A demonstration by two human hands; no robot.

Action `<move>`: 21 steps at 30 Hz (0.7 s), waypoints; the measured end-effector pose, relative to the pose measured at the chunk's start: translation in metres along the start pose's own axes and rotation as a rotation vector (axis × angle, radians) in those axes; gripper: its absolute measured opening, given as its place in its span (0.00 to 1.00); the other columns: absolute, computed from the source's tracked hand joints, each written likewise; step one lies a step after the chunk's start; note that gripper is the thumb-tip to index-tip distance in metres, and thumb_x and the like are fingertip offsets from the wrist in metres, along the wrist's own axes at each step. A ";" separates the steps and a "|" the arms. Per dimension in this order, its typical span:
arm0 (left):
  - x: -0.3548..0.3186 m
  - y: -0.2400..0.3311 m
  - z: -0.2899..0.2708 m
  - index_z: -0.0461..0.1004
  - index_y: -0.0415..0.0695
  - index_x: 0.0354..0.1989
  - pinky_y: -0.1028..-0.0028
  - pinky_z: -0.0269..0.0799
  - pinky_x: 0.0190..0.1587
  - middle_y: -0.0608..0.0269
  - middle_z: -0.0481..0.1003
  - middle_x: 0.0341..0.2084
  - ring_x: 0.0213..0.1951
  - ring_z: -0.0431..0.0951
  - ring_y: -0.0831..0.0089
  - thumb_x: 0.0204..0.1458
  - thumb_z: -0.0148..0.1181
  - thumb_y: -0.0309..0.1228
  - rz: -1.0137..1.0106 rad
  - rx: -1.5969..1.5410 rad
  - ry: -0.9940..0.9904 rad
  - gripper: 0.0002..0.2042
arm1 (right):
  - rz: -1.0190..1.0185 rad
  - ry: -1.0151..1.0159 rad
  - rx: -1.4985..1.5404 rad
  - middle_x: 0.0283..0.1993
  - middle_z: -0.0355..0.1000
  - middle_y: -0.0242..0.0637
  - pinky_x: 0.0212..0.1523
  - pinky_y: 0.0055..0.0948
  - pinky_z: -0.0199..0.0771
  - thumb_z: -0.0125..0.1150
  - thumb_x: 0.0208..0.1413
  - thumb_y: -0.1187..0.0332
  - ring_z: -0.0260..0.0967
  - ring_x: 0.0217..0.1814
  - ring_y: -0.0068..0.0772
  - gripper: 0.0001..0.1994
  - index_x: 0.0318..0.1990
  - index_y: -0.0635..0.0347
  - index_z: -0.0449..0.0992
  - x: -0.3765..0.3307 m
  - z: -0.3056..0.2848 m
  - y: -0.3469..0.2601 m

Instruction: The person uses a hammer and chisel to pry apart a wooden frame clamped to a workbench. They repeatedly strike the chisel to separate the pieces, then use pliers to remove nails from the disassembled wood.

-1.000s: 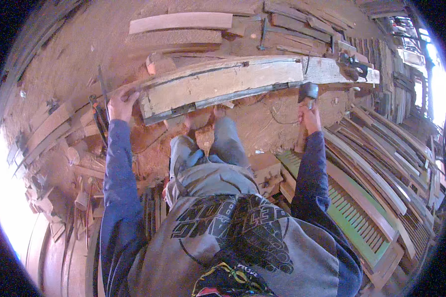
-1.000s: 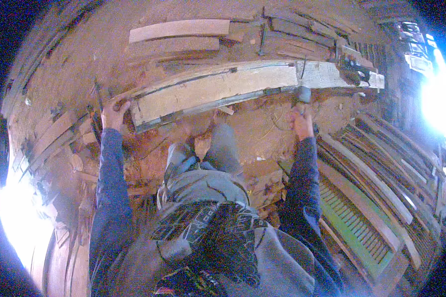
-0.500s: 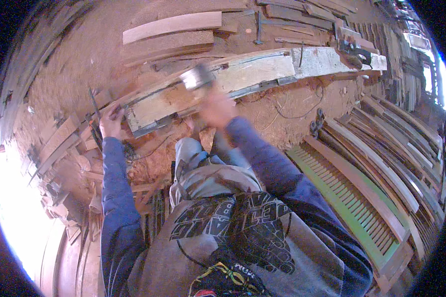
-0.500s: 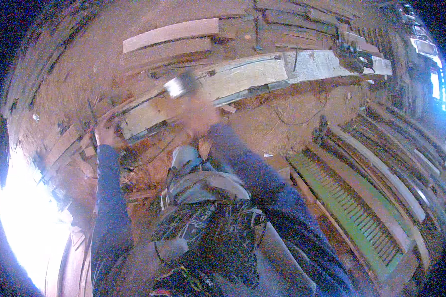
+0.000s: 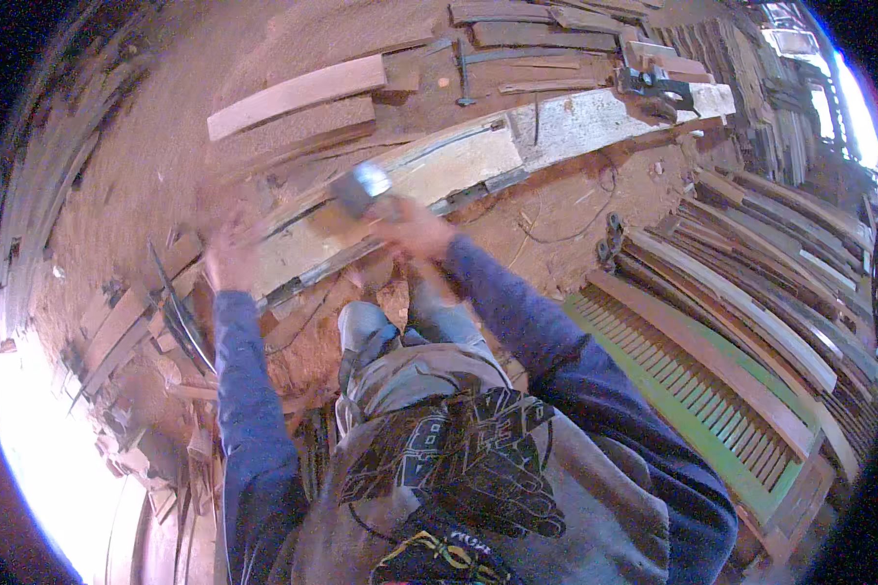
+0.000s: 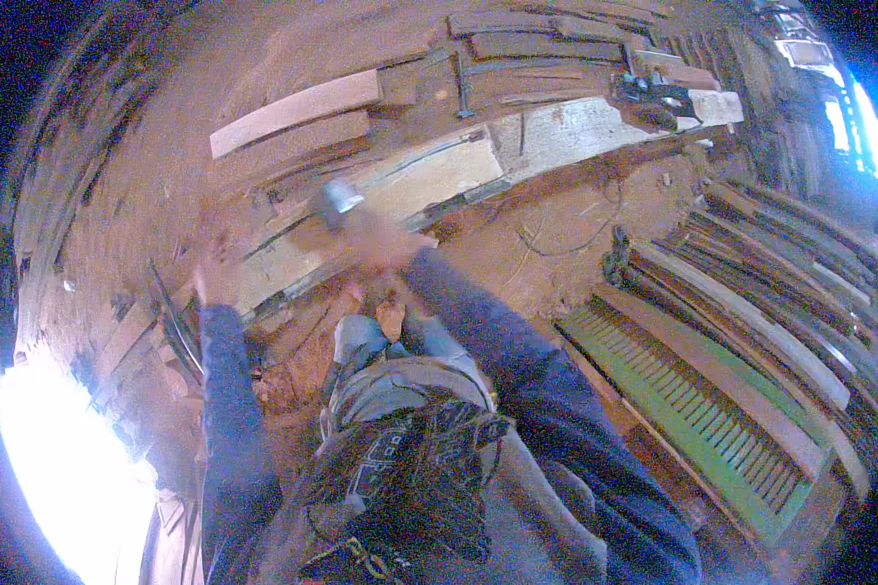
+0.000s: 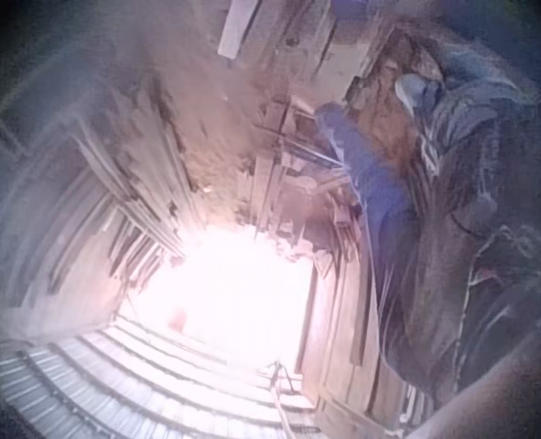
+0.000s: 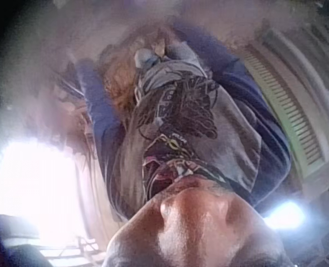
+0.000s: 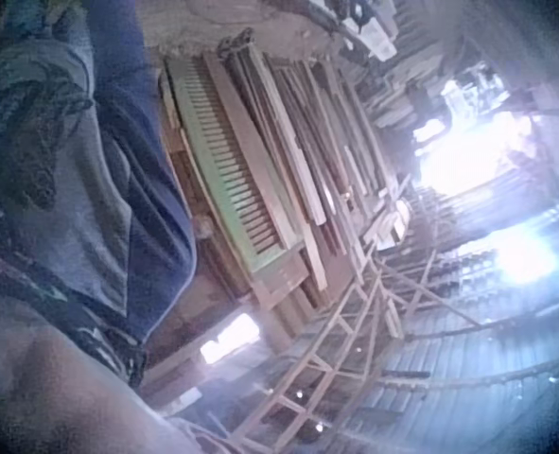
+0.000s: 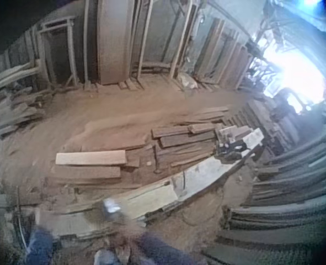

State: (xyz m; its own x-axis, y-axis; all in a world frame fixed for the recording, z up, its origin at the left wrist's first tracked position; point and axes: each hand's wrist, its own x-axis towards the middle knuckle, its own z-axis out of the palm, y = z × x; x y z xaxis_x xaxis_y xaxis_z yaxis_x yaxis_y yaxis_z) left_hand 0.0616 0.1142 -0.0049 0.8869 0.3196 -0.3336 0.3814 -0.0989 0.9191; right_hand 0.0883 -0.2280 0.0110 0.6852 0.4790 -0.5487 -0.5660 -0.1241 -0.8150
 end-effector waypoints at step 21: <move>-0.067 0.059 0.165 0.40 0.52 0.73 0.44 0.29 0.71 0.40 0.39 0.70 0.71 0.40 0.44 0.30 0.73 0.51 0.472 1.469 -0.414 0.60 | 0.370 0.995 0.513 0.17 0.60 0.29 0.12 0.31 0.62 0.57 0.52 0.72 0.59 0.13 0.25 0.09 0.37 0.55 0.63 -0.193 -0.146 0.226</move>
State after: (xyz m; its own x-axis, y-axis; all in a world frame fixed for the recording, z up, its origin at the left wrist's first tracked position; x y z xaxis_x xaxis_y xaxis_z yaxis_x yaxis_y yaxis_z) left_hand 0.0676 -0.0684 0.0377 0.9057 -0.2429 -0.3474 -0.2436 -0.9689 0.0424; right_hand -0.1051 -0.4748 -0.0950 0.3684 -0.4294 -0.8246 -0.7681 0.3591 -0.5302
